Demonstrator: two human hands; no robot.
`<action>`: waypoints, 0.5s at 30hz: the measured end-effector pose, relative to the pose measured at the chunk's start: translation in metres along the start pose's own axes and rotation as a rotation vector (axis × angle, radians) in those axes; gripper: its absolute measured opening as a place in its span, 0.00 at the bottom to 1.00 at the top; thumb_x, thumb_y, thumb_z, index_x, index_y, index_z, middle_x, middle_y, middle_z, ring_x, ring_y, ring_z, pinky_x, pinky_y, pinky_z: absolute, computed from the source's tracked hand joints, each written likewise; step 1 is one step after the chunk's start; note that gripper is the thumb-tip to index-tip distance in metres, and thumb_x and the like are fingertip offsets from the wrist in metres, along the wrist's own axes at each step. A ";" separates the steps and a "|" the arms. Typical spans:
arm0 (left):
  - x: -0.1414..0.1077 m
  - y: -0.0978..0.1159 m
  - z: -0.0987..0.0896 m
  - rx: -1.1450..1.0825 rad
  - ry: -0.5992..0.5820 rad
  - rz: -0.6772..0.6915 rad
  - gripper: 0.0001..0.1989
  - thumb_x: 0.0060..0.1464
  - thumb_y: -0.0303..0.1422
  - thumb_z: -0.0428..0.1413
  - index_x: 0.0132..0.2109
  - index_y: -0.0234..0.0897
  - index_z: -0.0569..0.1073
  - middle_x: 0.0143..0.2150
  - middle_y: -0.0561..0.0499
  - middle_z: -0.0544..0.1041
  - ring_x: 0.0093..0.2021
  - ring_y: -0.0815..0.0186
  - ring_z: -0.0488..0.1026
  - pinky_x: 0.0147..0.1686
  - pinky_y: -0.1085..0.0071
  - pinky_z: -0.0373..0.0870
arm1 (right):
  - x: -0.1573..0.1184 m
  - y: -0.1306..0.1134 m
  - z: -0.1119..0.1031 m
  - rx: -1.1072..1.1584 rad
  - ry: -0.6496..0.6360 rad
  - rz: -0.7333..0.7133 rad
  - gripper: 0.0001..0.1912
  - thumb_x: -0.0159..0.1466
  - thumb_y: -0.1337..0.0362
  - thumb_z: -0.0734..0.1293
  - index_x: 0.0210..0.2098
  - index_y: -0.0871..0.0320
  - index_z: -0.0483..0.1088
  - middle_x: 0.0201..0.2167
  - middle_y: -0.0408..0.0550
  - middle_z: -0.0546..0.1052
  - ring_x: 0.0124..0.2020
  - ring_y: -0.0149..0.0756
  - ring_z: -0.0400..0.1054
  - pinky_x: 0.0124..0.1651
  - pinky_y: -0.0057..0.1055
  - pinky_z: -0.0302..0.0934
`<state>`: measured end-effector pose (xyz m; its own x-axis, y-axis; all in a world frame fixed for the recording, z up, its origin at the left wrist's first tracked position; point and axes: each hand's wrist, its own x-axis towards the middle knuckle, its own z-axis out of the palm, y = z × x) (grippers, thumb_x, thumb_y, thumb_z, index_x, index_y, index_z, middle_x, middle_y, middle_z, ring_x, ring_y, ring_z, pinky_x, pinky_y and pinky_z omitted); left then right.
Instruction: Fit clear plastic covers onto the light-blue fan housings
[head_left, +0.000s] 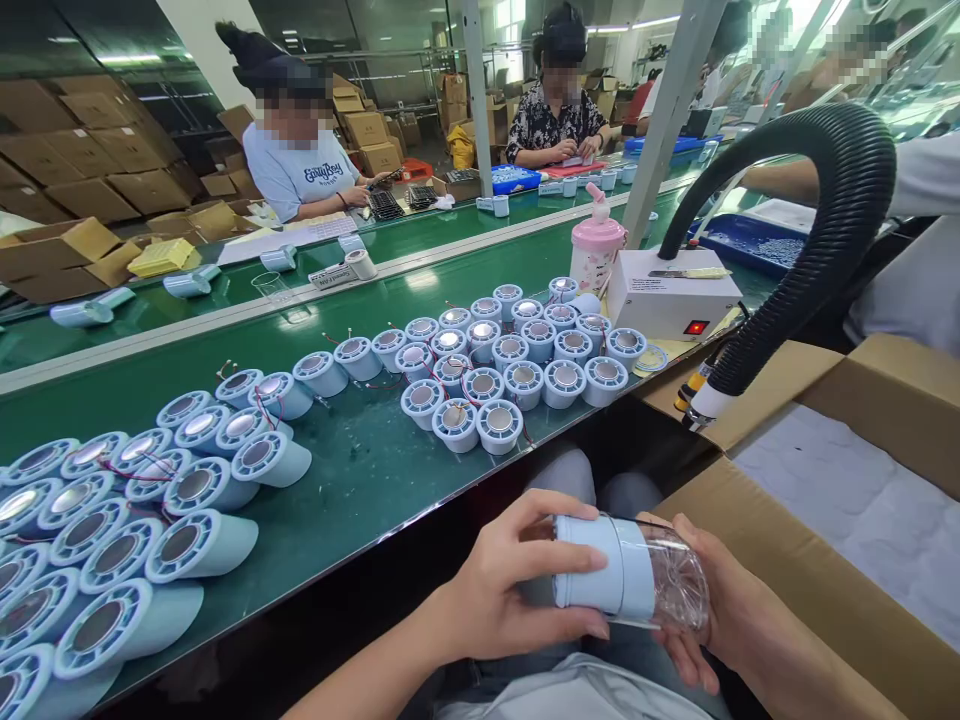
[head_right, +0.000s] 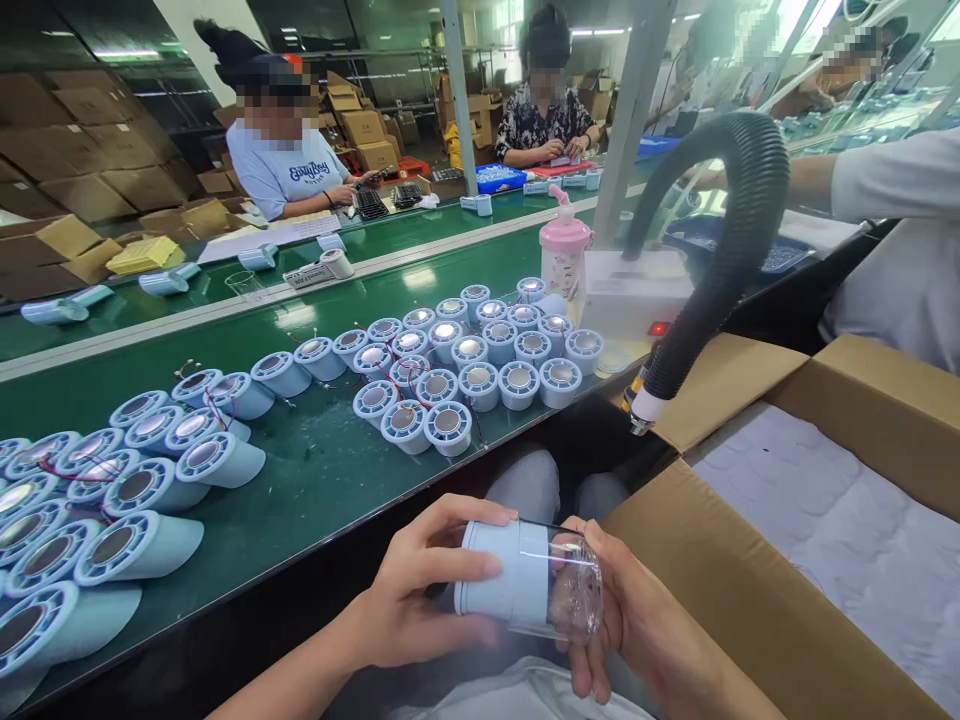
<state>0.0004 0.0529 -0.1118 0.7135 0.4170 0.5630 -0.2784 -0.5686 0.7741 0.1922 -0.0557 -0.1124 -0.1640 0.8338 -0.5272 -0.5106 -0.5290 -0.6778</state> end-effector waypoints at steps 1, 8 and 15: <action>0.000 0.001 0.000 -0.010 0.007 -0.001 0.25 0.49 0.35 0.65 0.54 0.50 0.70 0.53 0.44 0.69 0.50 0.59 0.73 0.45 0.67 0.74 | 0.000 0.000 0.000 0.006 -0.005 0.000 0.31 0.57 0.33 0.62 0.32 0.58 0.62 0.17 0.46 0.76 0.13 0.31 0.70 0.14 0.18 0.59; 0.000 0.014 0.005 -0.081 0.014 -0.074 0.04 0.50 0.27 0.64 0.29 0.37 0.76 0.54 0.46 0.67 0.53 0.57 0.71 0.49 0.67 0.72 | -0.004 0.001 0.000 -0.018 -0.006 -0.011 0.30 0.59 0.34 0.61 0.34 0.58 0.63 0.16 0.43 0.74 0.14 0.30 0.69 0.16 0.18 0.58; -0.004 0.009 0.006 -0.097 0.111 -0.087 0.36 0.35 0.34 0.72 0.52 0.44 0.67 0.49 0.44 0.74 0.48 0.57 0.73 0.49 0.63 0.73 | -0.008 -0.006 0.006 -0.004 -0.020 0.076 0.34 0.53 0.31 0.64 0.34 0.58 0.63 0.17 0.45 0.76 0.14 0.32 0.70 0.15 0.18 0.58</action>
<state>-0.0013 0.0422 -0.1088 0.6638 0.5402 0.5173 -0.2838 -0.4580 0.8424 0.1913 -0.0578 -0.1010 -0.2190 0.7940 -0.5671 -0.4923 -0.5917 -0.6384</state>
